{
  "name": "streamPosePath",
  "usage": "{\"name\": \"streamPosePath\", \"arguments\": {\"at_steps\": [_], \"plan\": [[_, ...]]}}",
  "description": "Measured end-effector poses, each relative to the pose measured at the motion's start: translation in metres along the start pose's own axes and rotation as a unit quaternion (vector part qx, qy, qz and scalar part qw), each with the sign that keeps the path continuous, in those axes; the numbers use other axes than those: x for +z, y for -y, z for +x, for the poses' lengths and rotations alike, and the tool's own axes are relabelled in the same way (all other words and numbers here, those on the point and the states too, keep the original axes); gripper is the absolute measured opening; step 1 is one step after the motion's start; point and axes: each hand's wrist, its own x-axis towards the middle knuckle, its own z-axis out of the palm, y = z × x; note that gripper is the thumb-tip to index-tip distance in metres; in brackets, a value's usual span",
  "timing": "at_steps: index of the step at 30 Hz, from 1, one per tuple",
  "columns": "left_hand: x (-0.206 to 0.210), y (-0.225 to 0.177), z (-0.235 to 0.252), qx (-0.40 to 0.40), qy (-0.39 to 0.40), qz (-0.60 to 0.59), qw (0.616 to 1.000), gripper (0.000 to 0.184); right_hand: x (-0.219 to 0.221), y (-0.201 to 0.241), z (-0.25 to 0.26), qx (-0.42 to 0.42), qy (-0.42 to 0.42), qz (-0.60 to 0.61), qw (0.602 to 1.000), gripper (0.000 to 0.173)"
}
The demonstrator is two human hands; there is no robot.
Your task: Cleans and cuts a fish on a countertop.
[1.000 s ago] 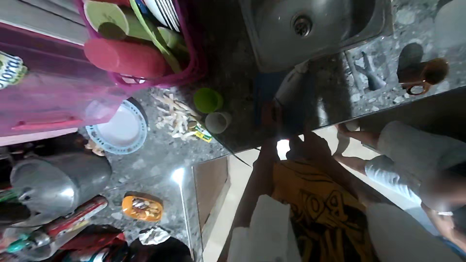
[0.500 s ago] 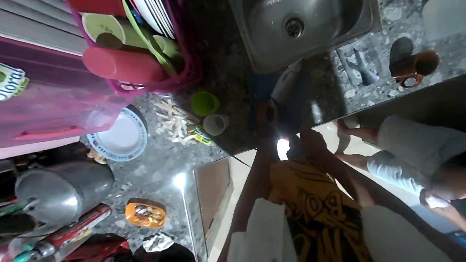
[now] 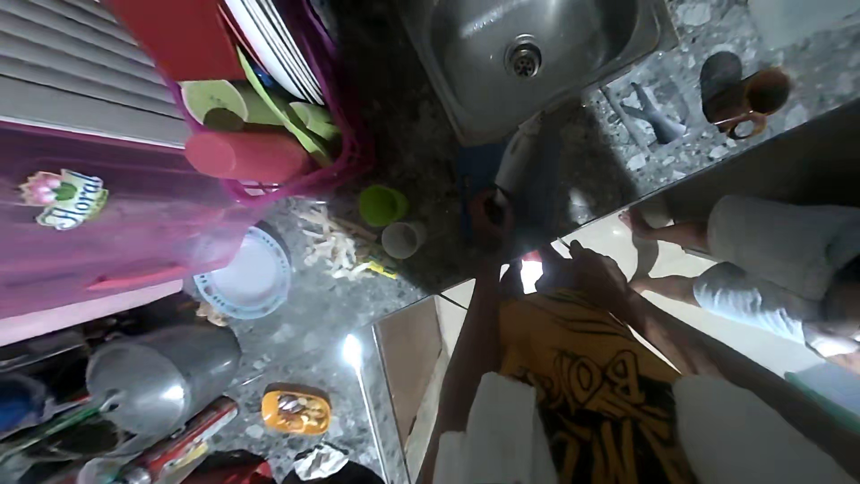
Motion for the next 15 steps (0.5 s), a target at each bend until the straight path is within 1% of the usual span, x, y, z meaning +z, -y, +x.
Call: {"name": "streamPosePath", "arguments": {"at_steps": [1, 2, 3, 5, 9, 10, 15], "plan": [[-0.006, -0.001, -0.007, -0.04, 0.026, 0.031, 0.998, 0.051, 0.0, -0.002, -0.003, -0.007, -0.008, 0.0, 1.0, 0.045], [-0.012, -0.004, -0.016, -0.096, 0.062, 0.064, 0.991, 0.048, 0.0, -0.001, -0.003, -0.016, -0.013, -0.003, 1.0, 0.044], [-0.017, -0.009, -0.017, -0.133, 0.094, 0.094, 0.982, 0.046, -0.001, 0.001, 0.0, -0.023, -0.016, -0.006, 1.0, 0.043], [-0.017, -0.012, -0.014, -0.154, 0.119, 0.106, 0.975, 0.046, -0.005, 0.009, 0.008, -0.032, -0.01, -0.003, 0.999, 0.044], [-0.016, -0.02, -0.006, -0.116, 0.102, 0.117, 0.981, 0.053, -0.013, 0.037, 0.03, -0.058, -0.006, 0.001, 0.998, 0.044], [-0.016, -0.022, -0.005, -0.11, 0.099, 0.119, 0.982, 0.054, -0.014, 0.045, 0.035, -0.065, -0.01, 0.003, 0.998, 0.047], [-0.012, -0.027, 0.005, -0.065, 0.059, 0.091, 0.992, 0.056, -0.016, 0.077, 0.059, -0.066, -0.045, 0.053, 0.995, 0.053]]}}
